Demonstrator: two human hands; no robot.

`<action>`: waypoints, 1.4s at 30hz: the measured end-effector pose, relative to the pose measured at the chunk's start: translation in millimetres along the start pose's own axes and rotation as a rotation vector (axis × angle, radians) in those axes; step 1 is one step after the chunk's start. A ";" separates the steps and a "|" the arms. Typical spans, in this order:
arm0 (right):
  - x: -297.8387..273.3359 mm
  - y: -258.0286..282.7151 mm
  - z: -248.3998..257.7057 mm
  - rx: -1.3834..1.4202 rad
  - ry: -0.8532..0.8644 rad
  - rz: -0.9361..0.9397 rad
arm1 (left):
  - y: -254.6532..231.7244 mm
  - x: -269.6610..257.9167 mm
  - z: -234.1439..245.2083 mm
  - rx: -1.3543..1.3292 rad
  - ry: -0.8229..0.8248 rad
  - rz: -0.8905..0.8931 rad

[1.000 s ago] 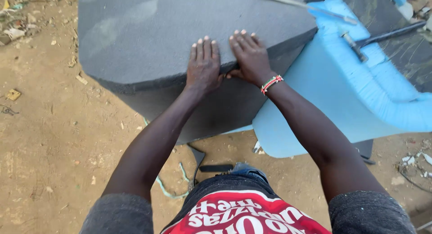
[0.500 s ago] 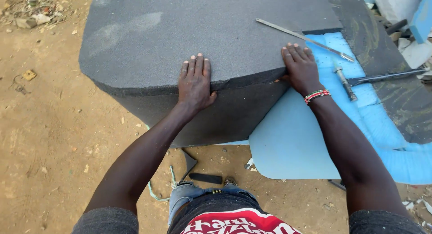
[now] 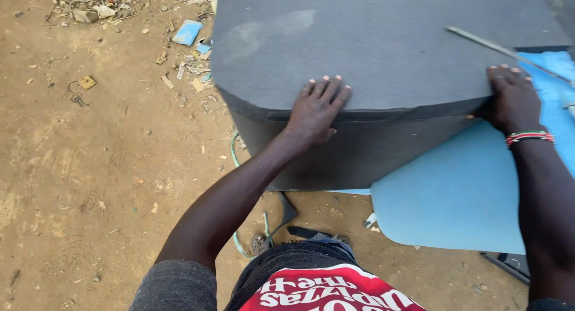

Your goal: Cutting and fitting thick foam blocks onto a furniture frame using a long blade

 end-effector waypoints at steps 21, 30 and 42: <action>205.5 503.8 188.3 0.146 0.344 0.271 | 210.2 -79.0 62.8 -0.195 0.243 -0.164; 206.9 536.1 160.9 0.007 0.316 0.140 | 220.9 -90.8 38.3 -0.198 -0.023 -0.367; 200.7 594.0 152.8 -0.001 0.325 -0.204 | 286.2 -88.9 30.4 -0.249 0.251 -0.863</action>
Point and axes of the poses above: each hand's wrist, its own x-axis towards the middle knuckle, its own z-axis out of the back of the hand, y = z × x, the point moved 5 cm from there along x, towards the middle knuckle, and after that the axes turned 8 degrees about -x, right-handed, at the moved point
